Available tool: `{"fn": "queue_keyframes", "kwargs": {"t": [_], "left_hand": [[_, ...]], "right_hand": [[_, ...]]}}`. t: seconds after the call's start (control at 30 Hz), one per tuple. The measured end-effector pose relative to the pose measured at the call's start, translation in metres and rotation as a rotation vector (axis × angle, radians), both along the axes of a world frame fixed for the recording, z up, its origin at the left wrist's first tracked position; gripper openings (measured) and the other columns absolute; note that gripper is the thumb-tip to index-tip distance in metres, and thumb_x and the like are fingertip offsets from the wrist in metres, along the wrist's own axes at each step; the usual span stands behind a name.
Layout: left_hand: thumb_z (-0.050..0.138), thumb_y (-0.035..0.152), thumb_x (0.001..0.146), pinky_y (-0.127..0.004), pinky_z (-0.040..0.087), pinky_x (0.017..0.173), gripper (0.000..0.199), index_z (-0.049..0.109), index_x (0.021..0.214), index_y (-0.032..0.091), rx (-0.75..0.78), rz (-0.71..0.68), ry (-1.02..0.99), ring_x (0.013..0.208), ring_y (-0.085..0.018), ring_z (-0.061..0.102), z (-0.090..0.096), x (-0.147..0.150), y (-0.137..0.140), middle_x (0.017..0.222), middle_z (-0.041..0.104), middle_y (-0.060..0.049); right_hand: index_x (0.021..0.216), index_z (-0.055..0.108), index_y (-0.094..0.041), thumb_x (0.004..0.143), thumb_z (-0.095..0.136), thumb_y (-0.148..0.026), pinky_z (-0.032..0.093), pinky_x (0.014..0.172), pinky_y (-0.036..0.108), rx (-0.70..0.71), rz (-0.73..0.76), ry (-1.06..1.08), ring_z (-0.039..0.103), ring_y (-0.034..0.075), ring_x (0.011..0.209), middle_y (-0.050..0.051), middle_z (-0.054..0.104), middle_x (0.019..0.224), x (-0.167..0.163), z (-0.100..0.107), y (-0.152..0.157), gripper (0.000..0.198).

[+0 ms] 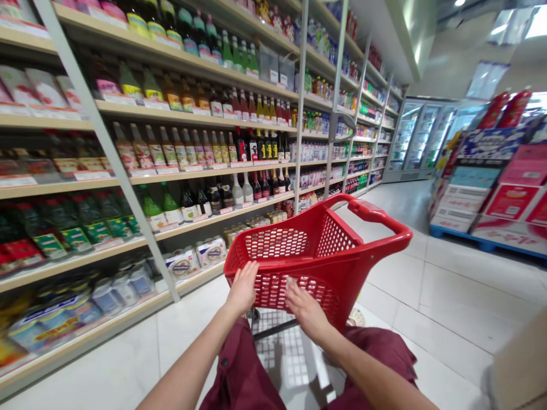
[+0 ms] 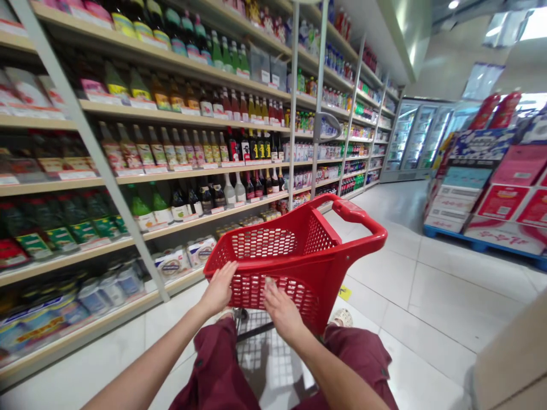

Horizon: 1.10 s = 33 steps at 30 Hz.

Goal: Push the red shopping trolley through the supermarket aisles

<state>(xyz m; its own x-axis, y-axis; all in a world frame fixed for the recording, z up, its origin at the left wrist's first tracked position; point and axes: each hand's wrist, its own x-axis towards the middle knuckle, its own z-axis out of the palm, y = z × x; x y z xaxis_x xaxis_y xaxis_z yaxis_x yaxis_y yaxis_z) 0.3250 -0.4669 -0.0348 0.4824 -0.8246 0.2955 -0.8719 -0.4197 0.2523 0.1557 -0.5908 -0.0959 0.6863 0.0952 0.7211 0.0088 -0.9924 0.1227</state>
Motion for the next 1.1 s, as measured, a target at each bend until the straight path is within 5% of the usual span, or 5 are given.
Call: {"fn": "queue_keyframes", "kwargs": {"t": [0.2, 0.33, 0.67, 0.93, 1.1], "left_hand": [[0.032, 0.000, 0.061, -0.043, 0.023, 0.104, 0.066, 0.037, 0.125, 0.013, -0.097, 0.075, 0.025, 0.127, -0.019, 0.026, -0.009, 0.023, 0.020, 0.135, 0.038, -0.009], [0.034, 0.000, 0.059, -0.040, 0.028, 0.104, 0.066, 0.040, 0.124, 0.013, -0.158, 0.067, 0.095, 0.126, -0.018, 0.030, -0.014, 0.036, 0.035, 0.132, 0.042, -0.008], [0.035, -0.001, 0.060, -0.039, 0.026, 0.103, 0.075, 0.026, 0.131, 0.021, -0.237, 0.099, 0.375, 0.115, -0.015, 0.045, 0.004, 0.050, 0.055, 0.120, 0.054, -0.005], [0.030, -0.001, 0.063, -0.040, 0.022, 0.104, 0.071, 0.027, 0.131, 0.020, -0.101, 0.161, 0.319, 0.118, -0.013, 0.041, 0.009, 0.044, 0.058, 0.126, 0.050, -0.002], [0.031, 0.001, 0.065, -0.050, 0.013, 0.104, 0.064, 0.035, 0.126, 0.016, -0.047, 0.195, 0.257, 0.119, -0.018, 0.041, 0.014, 0.033, 0.055, 0.127, 0.047, -0.008]], "right_hand": [[0.112, 0.054, -0.016, 0.086, 0.032, -0.010, 0.034, 0.098, 0.045, -0.005, 0.002, -0.025, 0.024, 0.022, 0.127, 0.008, 0.050, 0.124, 0.025, 0.008, 0.021, 0.035], [0.103, 0.060, -0.017, 0.088, 0.031, -0.012, 0.044, 0.090, 0.039, -0.032, 0.048, 0.027, 0.037, 0.020, 0.121, 0.007, 0.059, 0.113, 0.041, 0.002, 0.030, 0.033], [0.102, 0.059, -0.015, 0.086, 0.042, -0.017, 0.038, 0.097, 0.036, -0.042, 0.112, 0.160, 0.036, 0.021, 0.121, 0.007, 0.057, 0.114, 0.114, -0.001, 0.078, 0.024], [0.114, 0.052, -0.015, 0.086, 0.038, -0.014, 0.031, 0.101, 0.042, -0.053, 0.095, 0.074, 0.022, 0.022, 0.128, 0.008, 0.047, 0.127, 0.088, 0.007, 0.067, 0.031], [0.105, 0.058, -0.015, 0.086, 0.037, -0.012, 0.042, 0.091, 0.036, -0.052, 0.043, 0.135, 0.029, 0.021, 0.126, 0.009, 0.055, 0.118, 0.062, 0.001, 0.056, 0.028]]}}
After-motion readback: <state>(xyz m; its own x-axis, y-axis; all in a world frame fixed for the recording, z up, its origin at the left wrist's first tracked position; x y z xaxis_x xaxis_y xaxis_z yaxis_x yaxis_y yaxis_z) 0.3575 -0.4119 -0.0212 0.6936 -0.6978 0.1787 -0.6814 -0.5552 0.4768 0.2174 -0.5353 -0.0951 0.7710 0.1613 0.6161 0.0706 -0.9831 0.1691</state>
